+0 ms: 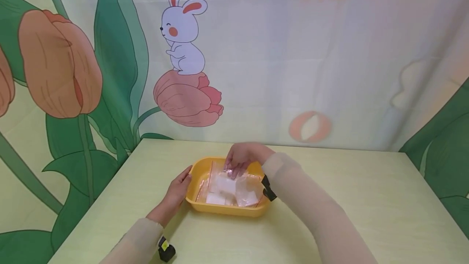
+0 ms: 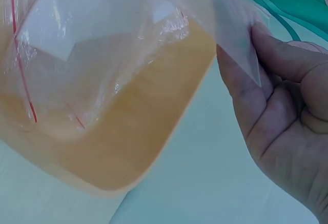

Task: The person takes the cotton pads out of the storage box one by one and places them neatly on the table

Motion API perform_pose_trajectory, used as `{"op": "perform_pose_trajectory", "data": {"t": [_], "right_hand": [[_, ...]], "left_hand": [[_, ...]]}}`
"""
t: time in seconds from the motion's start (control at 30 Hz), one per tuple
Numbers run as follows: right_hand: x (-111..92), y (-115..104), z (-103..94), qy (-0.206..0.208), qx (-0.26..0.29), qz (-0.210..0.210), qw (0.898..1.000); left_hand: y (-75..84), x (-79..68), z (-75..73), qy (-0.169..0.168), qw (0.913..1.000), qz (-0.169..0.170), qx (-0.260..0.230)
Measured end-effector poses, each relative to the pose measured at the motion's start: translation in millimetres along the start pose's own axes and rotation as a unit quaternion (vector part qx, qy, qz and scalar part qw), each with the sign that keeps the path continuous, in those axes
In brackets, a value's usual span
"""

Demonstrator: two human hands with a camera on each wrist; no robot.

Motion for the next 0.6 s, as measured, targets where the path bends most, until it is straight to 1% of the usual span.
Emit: {"op": "perform_pose_trajectory", "data": {"t": [0.33,0.6], "right_hand": [[-16.0,4.8,-21.9,0.018,0.024,-0.032,0.999],[-26.6,9.1,-29.7,0.023,0.028,-0.049,0.998]], "left_hand": [[0.1,0.0,0.7,-0.001,1.0,0.003,0.003],[0.7,-1.3,-0.4,-0.002,1.0,0.009,0.001]]}}
Point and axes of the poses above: each hand's wrist, its own x-axis towards the middle knuckle, its own z-axis out of the palm, y = z × x, the point moved 4 cm from there along x, towards the middle knuckle, and after that the axes turned 15 degrees about y, right-handed, at the moved point
